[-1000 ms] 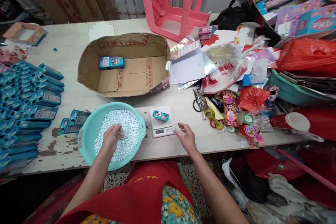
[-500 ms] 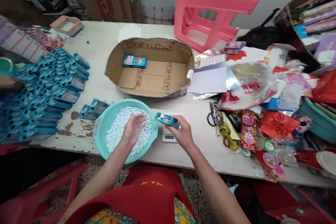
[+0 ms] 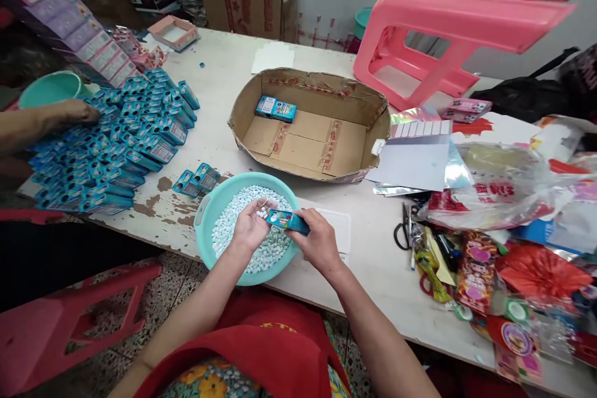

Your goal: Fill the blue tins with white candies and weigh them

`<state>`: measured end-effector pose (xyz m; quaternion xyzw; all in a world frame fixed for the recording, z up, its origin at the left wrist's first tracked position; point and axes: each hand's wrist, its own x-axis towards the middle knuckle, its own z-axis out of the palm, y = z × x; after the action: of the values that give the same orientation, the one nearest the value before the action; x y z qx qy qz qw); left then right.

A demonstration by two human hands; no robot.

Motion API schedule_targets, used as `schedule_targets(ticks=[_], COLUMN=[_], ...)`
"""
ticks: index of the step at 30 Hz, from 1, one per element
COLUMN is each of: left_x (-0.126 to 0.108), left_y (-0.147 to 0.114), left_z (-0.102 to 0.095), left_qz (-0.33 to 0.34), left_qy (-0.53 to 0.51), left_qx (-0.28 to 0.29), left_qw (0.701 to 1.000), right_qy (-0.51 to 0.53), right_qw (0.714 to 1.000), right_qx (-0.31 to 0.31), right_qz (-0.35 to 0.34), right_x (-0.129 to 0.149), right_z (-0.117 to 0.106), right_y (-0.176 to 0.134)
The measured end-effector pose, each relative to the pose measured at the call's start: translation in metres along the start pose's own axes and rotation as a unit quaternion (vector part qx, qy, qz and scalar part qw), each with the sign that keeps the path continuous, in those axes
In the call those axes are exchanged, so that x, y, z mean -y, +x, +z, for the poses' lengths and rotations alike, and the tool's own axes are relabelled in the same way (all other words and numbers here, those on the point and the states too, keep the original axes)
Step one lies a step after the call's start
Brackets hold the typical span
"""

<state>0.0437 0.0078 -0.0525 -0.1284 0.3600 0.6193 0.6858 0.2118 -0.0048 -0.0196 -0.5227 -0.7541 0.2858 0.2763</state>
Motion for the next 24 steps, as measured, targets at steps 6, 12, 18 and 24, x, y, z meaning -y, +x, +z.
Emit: schedule_targets(ticks=[6,12,18,24], left_x=[-0.023,-0.019,-0.008,-0.023], left_y=[-0.011,-0.039,-0.04,-0.004], left_z=[0.0,0.024,0.034,-0.004], left_qz=[0.028,0.183,0.237,0.245], left_qy=[0.083,0.273,0.33,0.494], left_qx=[0.068,0.159,0.149,0.096], left_qw=[0.994,0.931,0.902,0.828], right_qy=[0.1,0.138,0.205,0.338], right_qw=[0.994,0.987,0.972,0.917], right_qx=[-0.046,-0.064,-0.082,-0.158], right_qz=[0.02,0.049,0.077,0.139], right_x=[-0.007,-0.002,-0.003,-0.043], right_z=[0.0,0.016,0.026,0.0], right_y=[-0.003,-0.009,-0.01,-0.038])
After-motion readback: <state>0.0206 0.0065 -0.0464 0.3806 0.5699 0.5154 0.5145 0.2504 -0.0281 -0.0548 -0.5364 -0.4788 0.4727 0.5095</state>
